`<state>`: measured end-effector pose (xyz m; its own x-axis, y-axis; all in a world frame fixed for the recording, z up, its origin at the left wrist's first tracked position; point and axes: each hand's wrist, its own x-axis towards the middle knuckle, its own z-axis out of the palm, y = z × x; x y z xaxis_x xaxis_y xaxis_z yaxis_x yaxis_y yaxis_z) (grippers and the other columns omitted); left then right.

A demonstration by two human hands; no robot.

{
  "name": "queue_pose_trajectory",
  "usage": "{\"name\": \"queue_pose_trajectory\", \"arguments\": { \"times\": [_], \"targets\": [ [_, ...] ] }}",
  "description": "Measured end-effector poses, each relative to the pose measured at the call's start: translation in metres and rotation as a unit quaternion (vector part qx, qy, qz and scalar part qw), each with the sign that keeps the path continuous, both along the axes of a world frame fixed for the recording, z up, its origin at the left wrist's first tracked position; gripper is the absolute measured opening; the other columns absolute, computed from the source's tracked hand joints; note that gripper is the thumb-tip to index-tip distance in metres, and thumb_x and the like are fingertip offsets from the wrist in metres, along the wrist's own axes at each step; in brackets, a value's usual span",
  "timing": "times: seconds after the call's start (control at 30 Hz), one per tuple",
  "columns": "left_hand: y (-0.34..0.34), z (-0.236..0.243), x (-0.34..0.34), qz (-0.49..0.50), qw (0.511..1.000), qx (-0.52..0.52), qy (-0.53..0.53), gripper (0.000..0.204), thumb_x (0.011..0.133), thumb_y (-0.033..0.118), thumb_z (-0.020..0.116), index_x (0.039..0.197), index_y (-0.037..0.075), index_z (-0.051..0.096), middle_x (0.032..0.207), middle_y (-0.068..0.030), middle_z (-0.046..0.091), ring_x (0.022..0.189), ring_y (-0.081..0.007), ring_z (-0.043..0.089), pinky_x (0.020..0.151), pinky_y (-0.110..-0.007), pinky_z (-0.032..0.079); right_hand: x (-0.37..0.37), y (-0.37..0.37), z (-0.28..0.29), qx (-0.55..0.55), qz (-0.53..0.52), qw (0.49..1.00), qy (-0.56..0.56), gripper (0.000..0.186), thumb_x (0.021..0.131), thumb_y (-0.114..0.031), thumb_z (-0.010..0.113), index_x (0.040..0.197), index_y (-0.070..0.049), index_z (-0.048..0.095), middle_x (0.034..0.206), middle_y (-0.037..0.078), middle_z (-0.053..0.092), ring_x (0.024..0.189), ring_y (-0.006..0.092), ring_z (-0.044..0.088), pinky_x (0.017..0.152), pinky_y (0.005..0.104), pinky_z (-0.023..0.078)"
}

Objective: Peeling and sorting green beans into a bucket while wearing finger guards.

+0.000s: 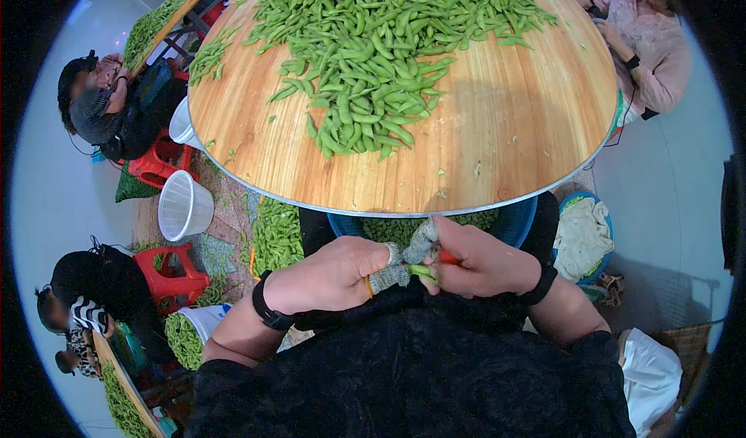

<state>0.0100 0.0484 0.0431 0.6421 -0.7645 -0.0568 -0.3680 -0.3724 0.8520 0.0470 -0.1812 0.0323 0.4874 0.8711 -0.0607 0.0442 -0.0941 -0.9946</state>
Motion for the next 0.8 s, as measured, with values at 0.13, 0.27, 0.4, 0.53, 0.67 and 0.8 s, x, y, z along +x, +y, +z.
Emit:
{"name": "queue_pose_trajectory", "arguments": {
  "times": [0.13,0.27,0.4,0.53,0.67,0.8],
  "targets": [
    [-0.004,0.009,-0.004,0.051,0.984,0.028,-0.167,0.028,0.059,-0.006,0.058,0.085,0.003,0.053,0.074,-0.0138,0.054,0.073,-0.0378,0.055,0.063,-0.043,0.046,-0.004,0.001,0.009,-0.024,-0.039,0.95,0.309,0.014,0.087,-0.01,0.048,0.1,-0.006,0.043,0.071,0.001,0.056,0.055,0.0114,0.054,0.049,0.0263,0.043],
    [0.0,0.012,0.001,0.023,0.976,0.063,-0.208,0.032,0.061,-0.002,0.061,0.092,0.007,0.056,0.072,-0.0134,0.053,0.072,-0.0368,0.055,0.062,-0.043,0.045,-0.008,0.001,0.005,0.02,-0.038,0.987,0.154,0.015,0.088,-0.01,0.046,0.102,-0.007,0.042,0.071,0.002,0.056,0.046,0.0086,0.049,0.04,0.0222,0.039],
    [0.0,0.008,0.008,-0.003,0.999,0.017,-0.05,0.017,0.075,0.004,0.06,0.092,0.006,0.059,0.078,-0.0147,0.058,0.078,-0.0372,0.056,0.064,-0.041,0.046,-0.005,-0.001,0.004,0.044,-0.009,0.992,0.121,0.016,0.089,-0.011,0.045,0.103,-0.008,0.039,0.073,0.003,0.057,0.043,0.0075,0.047,0.038,0.0201,0.037],
    [-0.006,0.01,0.011,-0.037,0.992,-0.04,0.111,0.015,0.088,0.015,0.057,0.101,0.009,0.063,0.087,-0.0099,0.064,0.082,-0.0291,0.06,0.071,-0.034,0.048,-0.005,0.0,0.009,0.032,0.02,0.967,0.253,0.016,0.09,-0.012,0.045,0.103,-0.007,0.038,0.076,0.005,0.058,0.043,0.0073,0.047,0.038,0.0196,0.037],
    [-0.009,0.005,0.02,-0.062,0.962,-0.124,0.236,0.018,0.091,0.013,0.053,0.105,0.008,0.062,0.099,-0.004,0.066,0.089,-0.0167,0.062,0.081,-0.028,0.046,-0.008,-0.001,0.006,0.08,0.016,0.957,0.277,0.029,0.09,-0.011,0.048,0.116,-0.007,0.036,0.08,0.01,0.061,0.043,0.0072,0.047,0.038,0.019,0.036],
    [-0.011,0.005,0.017,-0.032,0.959,-0.121,0.256,0.018,0.09,0.016,0.056,0.105,0.01,0.064,0.1,-0.0032,0.066,0.093,-0.0166,0.061,0.086,-0.027,0.044,-0.007,-0.004,0.007,0.083,0.009,0.95,0.302,0.033,0.089,-0.01,0.049,0.119,-0.007,0.036,0.081,0.01,0.061,0.043,0.0073,0.047,0.038,0.0188,0.036]
  ]
}}
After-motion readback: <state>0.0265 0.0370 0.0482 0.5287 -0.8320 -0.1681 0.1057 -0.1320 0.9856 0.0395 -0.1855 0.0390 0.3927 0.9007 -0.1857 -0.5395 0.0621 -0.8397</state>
